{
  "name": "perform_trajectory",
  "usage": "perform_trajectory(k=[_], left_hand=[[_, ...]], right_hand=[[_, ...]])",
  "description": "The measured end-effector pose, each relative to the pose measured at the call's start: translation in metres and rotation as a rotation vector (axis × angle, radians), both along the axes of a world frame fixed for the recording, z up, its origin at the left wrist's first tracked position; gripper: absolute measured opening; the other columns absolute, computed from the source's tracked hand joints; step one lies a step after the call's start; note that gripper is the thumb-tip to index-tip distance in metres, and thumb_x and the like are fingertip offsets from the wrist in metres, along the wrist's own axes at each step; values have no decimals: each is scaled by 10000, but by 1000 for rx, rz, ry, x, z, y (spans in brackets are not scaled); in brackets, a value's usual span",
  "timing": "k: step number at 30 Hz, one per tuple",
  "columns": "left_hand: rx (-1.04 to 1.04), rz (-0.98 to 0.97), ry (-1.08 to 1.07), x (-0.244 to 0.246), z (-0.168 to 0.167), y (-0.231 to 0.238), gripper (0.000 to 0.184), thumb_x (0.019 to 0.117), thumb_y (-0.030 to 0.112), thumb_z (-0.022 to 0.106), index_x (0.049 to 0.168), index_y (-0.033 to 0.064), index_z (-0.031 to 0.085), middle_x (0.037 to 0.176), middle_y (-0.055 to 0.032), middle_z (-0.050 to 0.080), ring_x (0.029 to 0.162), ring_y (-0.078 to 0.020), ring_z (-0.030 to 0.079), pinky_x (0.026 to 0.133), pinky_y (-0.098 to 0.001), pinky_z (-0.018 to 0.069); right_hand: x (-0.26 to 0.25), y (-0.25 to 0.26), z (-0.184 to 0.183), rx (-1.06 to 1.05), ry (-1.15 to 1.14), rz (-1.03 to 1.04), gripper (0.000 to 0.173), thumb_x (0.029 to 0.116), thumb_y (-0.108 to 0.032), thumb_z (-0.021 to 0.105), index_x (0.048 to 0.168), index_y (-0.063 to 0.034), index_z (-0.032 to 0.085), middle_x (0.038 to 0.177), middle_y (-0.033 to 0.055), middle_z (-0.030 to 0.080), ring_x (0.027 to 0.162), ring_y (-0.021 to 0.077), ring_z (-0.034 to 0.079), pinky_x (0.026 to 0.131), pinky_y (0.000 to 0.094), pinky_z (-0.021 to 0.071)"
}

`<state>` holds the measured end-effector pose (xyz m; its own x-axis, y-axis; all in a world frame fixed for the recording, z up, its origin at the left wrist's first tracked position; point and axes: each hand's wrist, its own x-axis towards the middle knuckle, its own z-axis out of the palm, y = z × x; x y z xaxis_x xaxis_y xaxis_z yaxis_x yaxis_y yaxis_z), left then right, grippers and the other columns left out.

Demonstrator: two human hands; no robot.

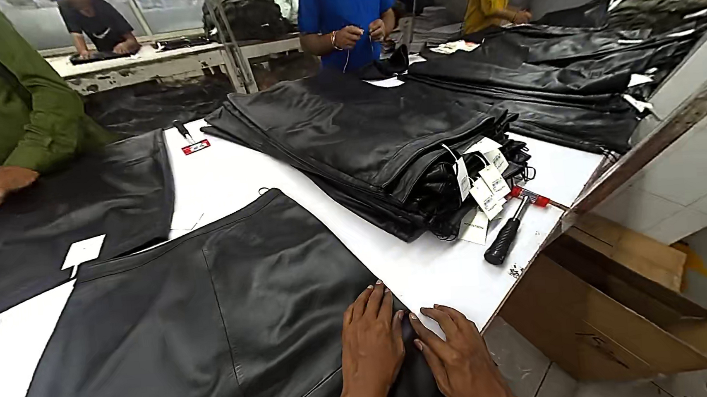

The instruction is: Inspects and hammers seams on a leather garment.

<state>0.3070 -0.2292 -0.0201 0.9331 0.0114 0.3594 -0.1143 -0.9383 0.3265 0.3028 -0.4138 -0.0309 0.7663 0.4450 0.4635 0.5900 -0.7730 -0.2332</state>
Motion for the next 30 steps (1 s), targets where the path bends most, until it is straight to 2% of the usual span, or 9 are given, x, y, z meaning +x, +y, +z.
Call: perform_trajectory(k=[4, 10, 14, 16, 20, 25, 27, 29, 30], left_hand=[[15, 7, 84, -4, 3, -2, 605, 1056, 567, 325, 1437, 209, 630, 1536, 41, 551, 1447, -197, 479, 1193, -464, 362], [94, 19, -9, -4, -9, -2, 750, 1008, 705, 307, 1439, 180, 626, 1534, 6, 556, 1433, -238, 500, 1175, -521, 373], [128, 9, 11, -4, -8, 1, 805, 976, 757, 317, 1462, 184, 605, 1553, 6, 536, 1441, -240, 493, 1183, -534, 350], [118, 8, 24, -4, -7, 3, 810, 967, 766, 327, 1460, 187, 606, 1556, 6, 532, 1440, -242, 493, 1181, -535, 348], [103, 12, 9, -4, -8, 4, 815, 949, 783, 347, 1446, 197, 622, 1550, 12, 538, 1438, -246, 494, 1170, -536, 358], [100, -3, 38, -3, -8, 6, 823, 950, 788, 353, 1457, 192, 611, 1559, 3, 528, 1444, -249, 487, 1176, -542, 344], [105, -6, 53, -4, -8, 6, 830, 953, 787, 349, 1466, 186, 600, 1568, -1, 517, 1451, -253, 477, 1179, -544, 337], [111, -6, 52, -4, -8, 8, 832, 950, 792, 350, 1468, 190, 599, 1569, 4, 516, 1454, -251, 471, 1179, -539, 338], [113, -7, 50, -4, -8, 8, 840, 941, 801, 354, 1464, 192, 602, 1566, 5, 520, 1451, -253, 474, 1177, -540, 338]], right_hand=[[5, -5, 1, 61, 43, 30, 383, 1055, -403, 445, 1293, -286, 722, 1321, 25, 675, 1275, 266, 575, 1002, 472, 478], [10, -19, 2, 209, 100, 136, 310, 997, -311, 534, 1157, -237, 789, 1278, 1, 698, 1282, 189, 571, 1043, 407, 472], [50, -38, 24, 264, 61, -15, 328, 998, -333, 571, 876, -107, 776, 1156, 65, 735, 1098, 177, 688, 926, 361, 576], [91, -56, 38, 176, -87, -301, 330, 978, -359, 600, 1038, -92, 785, 1176, 121, 711, 1082, 262, 692, 897, 426, 589], [163, -98, 55, 159, 152, -685, 684, 921, -394, 737, 1467, -42, 523, 1377, 346, 487, 1138, 541, 557, 892, 660, 496], [199, -125, 58, 533, 534, -792, 1004, 771, -235, 855, 1579, -48, 289, 1262, 321, 585, 1054, 465, 638, 868, 625, 526], [193, -130, 65, 963, 653, -701, 777, 771, -84, 804, 1447, -37, 423, 1075, 253, 641, 875, 342, 645, 733, 501, 546], [186, -132, 84, 1417, 814, -590, 247, 846, -47, 681, 1070, -63, 576, 787, 89, 575, 606, 169, 557, 541, 330, 508], [182, -136, 90, 1568, 899, -525, 119, 888, -69, 626, 996, -71, 576, 733, 49, 550, 552, 133, 541, 515, 295, 522]])
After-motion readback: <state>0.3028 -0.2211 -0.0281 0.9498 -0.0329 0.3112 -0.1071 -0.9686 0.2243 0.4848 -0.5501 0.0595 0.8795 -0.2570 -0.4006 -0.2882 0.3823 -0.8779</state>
